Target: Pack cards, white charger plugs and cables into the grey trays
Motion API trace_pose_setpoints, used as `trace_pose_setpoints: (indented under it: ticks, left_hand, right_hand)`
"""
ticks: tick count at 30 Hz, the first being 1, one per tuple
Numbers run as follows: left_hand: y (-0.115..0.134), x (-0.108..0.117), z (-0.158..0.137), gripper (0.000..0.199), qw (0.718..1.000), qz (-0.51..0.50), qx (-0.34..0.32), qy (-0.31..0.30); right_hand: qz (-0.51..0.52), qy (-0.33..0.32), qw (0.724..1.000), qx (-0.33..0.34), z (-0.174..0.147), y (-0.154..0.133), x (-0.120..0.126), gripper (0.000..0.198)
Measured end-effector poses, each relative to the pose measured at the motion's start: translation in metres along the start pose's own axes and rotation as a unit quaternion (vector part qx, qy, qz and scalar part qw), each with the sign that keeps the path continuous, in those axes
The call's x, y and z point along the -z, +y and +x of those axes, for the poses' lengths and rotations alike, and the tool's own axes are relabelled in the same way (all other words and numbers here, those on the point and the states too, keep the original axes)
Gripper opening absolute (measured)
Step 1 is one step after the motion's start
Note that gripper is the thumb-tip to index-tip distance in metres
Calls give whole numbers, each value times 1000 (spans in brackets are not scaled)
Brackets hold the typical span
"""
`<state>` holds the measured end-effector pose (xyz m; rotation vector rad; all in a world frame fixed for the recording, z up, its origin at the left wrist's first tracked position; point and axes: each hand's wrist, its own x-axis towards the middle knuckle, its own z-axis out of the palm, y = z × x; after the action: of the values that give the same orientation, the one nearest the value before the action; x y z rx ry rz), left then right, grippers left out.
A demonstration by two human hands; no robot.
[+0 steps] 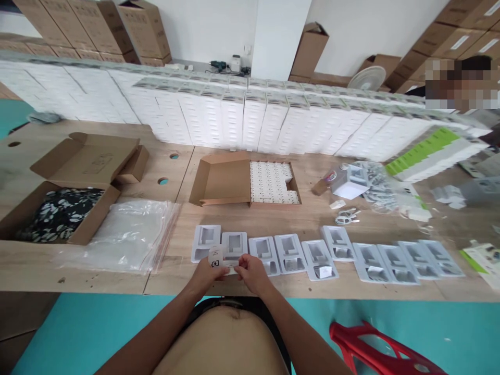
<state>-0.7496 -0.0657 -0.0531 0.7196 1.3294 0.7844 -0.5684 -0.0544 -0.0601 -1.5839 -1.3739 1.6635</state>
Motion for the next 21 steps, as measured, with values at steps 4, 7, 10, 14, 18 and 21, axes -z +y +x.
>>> trace_pose_setpoints:
  ticks: [4, 7, 10, 14, 18, 21]
  left_hand:
    - [-3, 5, -1, 32, 1000, -10, -3, -9]
    - [-6, 7, -2, 33, 1000, -19, -17, -12]
    - [-8, 8, -3, 34, 999, -32, -29, -19]
    - [-10, 9, -6, 31, 998, -41, -23, -35]
    - [-11, 7, -3, 29, 999, -44, 10, -29]
    - [-12, 9, 1, 28, 997, -57, 42, -4]
  right_hand:
    - [42, -17, 999, -2, 3, 3, -7, 14]
    - [64, -71, 995, -10, 1, 0, -11, 22]
    - [85, -99, 991, -14, -2, -4, -13, 29]
    - [109, -118, 986, -51, -6, 2, -11, 32]
    - [-48, -91, 994, -42, -4, 9, -6, 26]
    - [-156, -11, 987, -27, 5, 10, -1, 24]
